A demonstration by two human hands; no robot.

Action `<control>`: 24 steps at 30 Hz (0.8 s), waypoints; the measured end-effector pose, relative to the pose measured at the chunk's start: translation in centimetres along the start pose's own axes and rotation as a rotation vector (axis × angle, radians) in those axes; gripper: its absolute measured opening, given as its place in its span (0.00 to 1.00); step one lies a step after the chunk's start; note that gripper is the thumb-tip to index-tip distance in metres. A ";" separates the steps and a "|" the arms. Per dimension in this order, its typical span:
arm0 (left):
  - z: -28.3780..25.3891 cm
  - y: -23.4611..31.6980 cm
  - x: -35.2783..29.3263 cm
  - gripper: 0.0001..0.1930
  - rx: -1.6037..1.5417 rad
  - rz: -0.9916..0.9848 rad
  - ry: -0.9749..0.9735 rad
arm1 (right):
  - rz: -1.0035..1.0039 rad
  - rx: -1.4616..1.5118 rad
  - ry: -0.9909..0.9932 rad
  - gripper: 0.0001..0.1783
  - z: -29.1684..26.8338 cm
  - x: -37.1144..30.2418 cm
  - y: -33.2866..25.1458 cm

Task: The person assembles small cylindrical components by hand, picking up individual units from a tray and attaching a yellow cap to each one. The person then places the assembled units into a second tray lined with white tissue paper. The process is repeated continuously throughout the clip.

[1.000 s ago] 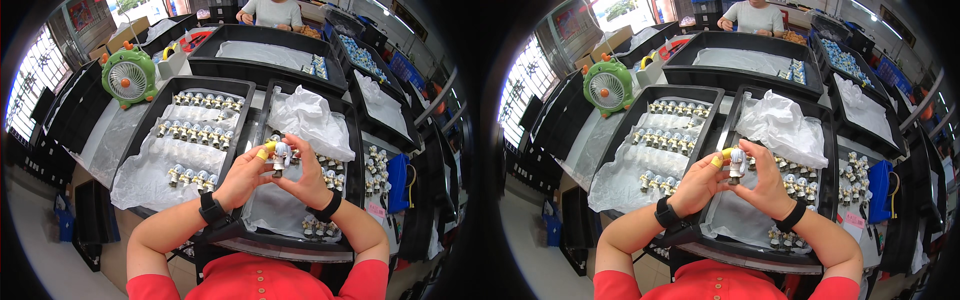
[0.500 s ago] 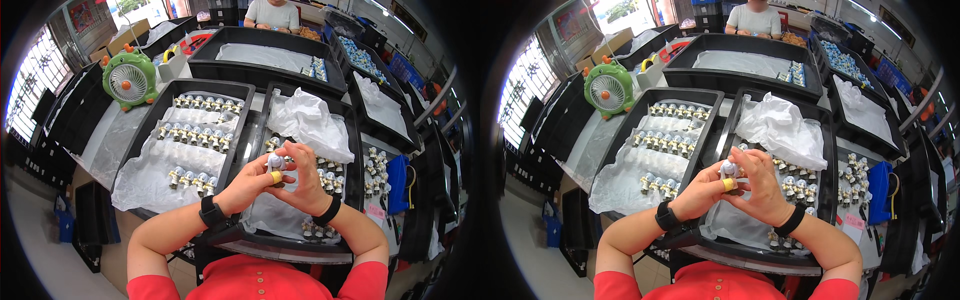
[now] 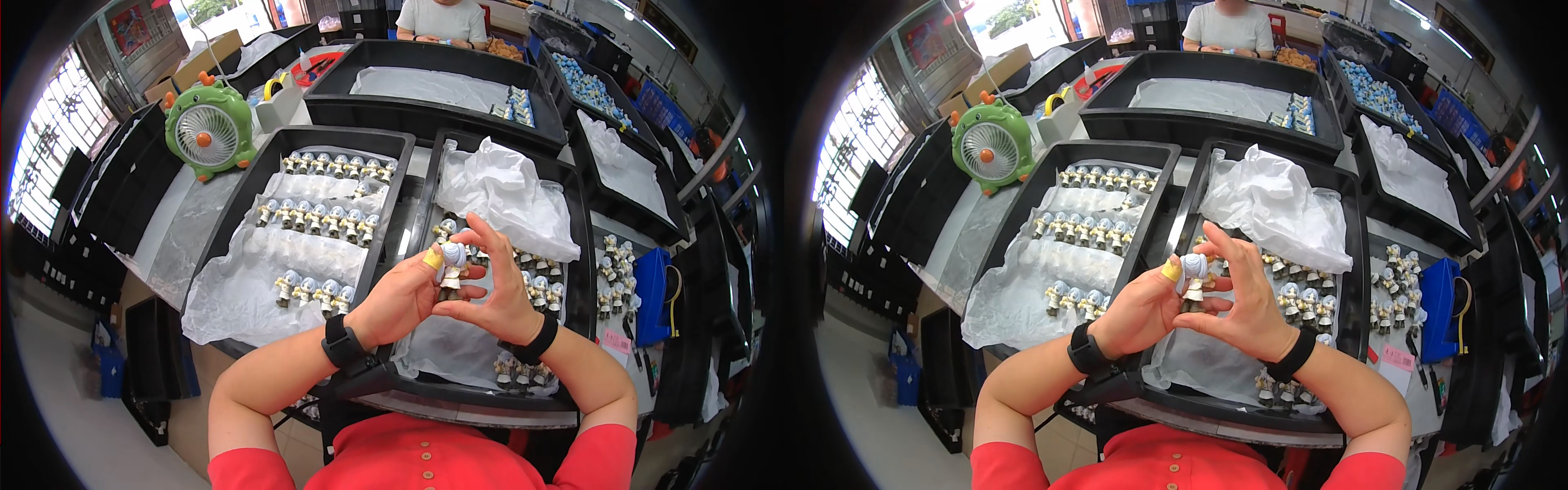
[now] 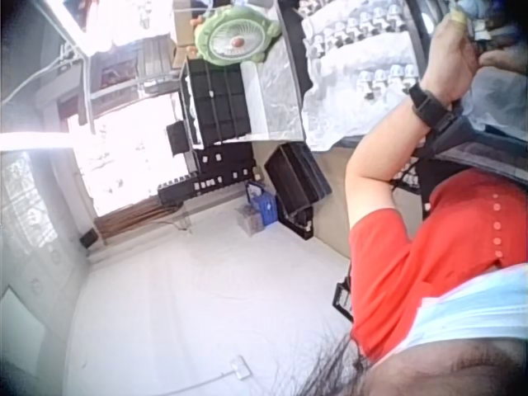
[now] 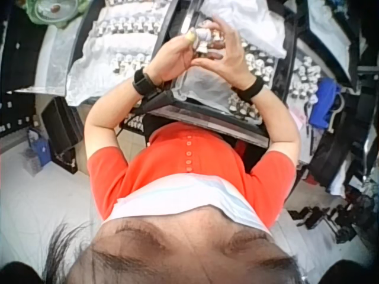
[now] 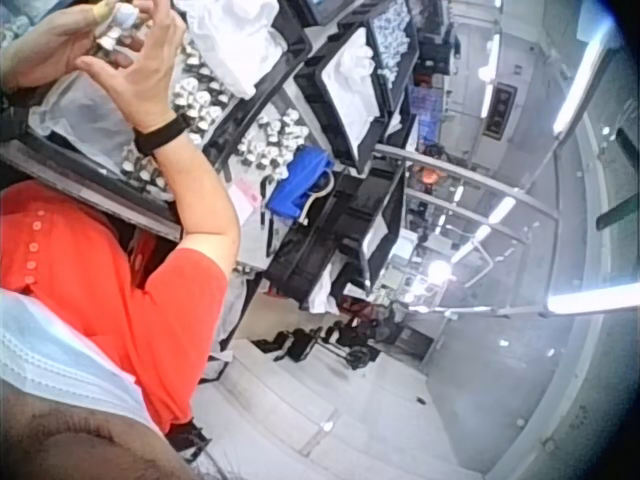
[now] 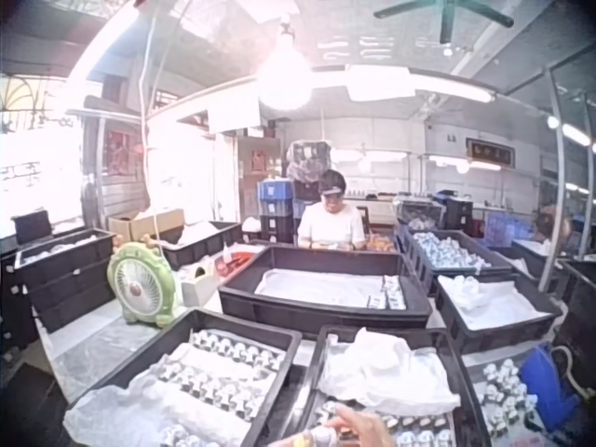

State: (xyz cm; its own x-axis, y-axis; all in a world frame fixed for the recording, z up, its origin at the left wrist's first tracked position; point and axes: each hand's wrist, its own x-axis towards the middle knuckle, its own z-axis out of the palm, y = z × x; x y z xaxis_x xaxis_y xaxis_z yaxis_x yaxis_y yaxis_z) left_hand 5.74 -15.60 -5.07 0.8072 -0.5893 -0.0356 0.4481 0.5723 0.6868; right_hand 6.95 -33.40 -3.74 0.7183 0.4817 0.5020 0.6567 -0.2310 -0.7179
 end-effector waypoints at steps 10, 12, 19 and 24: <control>-0.3 0.0 0.0 0.28 0.038 -0.037 0.010 | 0.125 0.112 -0.033 0.58 0.4 -0.2 0.9; 0.1 0.2 -0.2 0.25 0.011 -0.029 0.033 | 0.152 0.110 -0.048 0.58 0.3 -0.1 0.6; -0.4 0.0 -0.1 0.28 0.040 -0.019 0.011 | 0.152 0.118 -0.050 0.56 0.3 -0.1 0.6; -0.2 0.0 -0.1 0.27 0.031 -0.009 0.027 | 0.165 0.181 -0.045 0.55 0.5 -0.2 1.1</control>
State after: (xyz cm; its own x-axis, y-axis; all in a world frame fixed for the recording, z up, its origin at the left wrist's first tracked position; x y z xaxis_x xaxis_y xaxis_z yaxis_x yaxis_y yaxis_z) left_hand 5.78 -15.43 -5.17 0.8132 -0.5787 -0.0615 0.4441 0.5488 0.7083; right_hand 7.42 -33.35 -4.91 0.7986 0.4881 0.3522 0.4768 -0.1559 -0.8651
